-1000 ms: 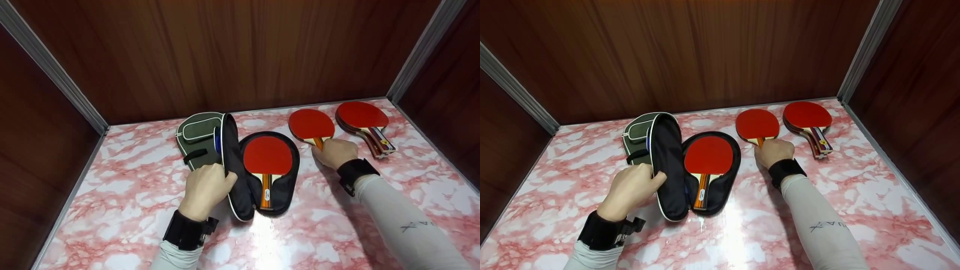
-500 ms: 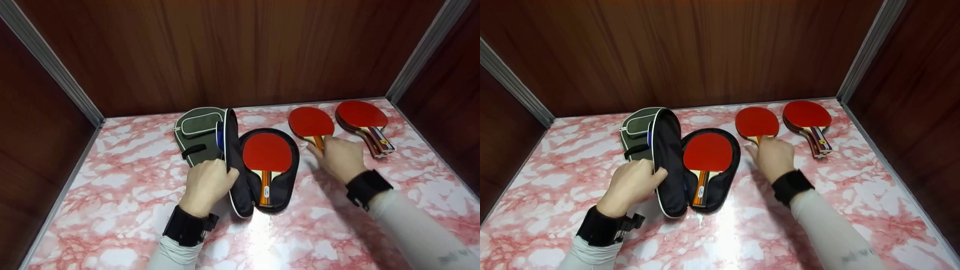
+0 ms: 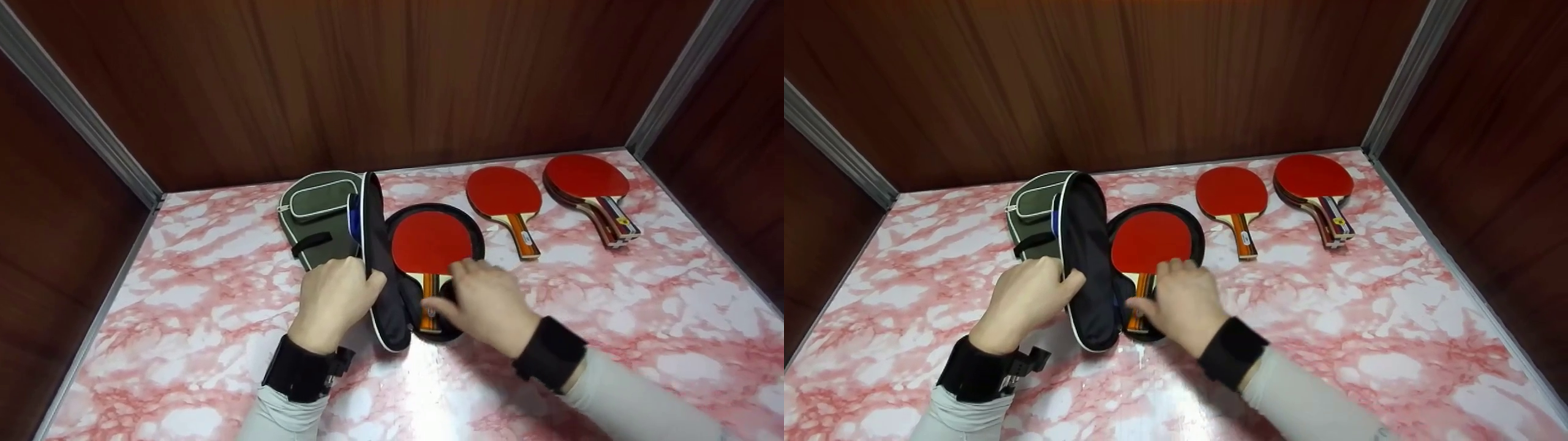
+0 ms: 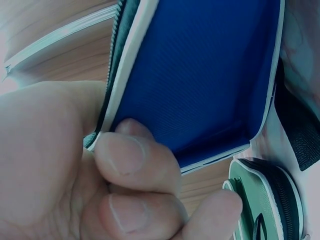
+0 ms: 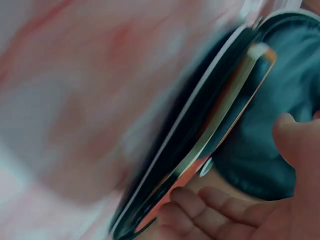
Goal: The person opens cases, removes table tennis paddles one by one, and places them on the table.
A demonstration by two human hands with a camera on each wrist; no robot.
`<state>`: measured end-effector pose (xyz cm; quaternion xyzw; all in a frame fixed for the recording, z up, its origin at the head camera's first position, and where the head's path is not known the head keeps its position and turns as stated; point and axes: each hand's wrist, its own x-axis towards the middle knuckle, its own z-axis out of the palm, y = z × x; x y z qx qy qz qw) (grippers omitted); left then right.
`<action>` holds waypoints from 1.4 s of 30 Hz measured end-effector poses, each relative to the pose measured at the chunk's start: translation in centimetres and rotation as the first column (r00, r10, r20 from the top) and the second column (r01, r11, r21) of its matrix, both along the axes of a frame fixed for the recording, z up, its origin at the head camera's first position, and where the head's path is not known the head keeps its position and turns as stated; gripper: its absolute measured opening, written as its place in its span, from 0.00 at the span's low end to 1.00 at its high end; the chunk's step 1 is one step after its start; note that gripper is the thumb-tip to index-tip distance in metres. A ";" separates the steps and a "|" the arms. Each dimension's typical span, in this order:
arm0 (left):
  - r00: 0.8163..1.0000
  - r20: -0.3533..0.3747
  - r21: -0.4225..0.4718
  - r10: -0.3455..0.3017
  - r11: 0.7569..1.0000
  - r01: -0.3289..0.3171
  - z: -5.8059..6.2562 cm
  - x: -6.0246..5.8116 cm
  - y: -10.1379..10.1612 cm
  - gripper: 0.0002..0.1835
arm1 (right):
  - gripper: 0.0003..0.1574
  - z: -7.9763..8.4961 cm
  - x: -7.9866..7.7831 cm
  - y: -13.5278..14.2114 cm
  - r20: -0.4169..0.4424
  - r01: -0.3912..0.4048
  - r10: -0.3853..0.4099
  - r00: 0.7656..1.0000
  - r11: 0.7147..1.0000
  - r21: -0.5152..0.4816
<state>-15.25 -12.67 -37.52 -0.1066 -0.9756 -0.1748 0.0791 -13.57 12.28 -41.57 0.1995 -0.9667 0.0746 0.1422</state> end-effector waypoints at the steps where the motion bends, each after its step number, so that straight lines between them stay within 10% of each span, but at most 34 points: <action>1: 1.000 0.006 0.001 0.002 1.000 -0.002 0.0 0.0 -0.1 0.22 | 0.43 -0.1 0.1 -0.5 -0.016 -0.011 0.011 1.000 1.000 0.015; 9: 0.999 0.034 0.010 0.027 1.000 -0.028 0.0 0.2 -0.5 0.22 | 0.45 -0.5 -0.4 -2.9 -0.161 -0.029 0.045 0.986 0.995 0.095; 19: 1.000 0.029 -0.009 0.011 1.000 -0.011 0.3 0.1 -0.1 0.23 | 0.48 -0.3 -1.0 -2.6 0.018 0.043 -0.045 0.999 0.997 0.065; 42: 1.000 0.007 -0.012 -0.009 1.000 0.009 0.1 0.2 0.4 0.23 | 0.35 -0.6 -1.2 -1.7 0.143 0.016 -0.024 0.989 0.998 0.057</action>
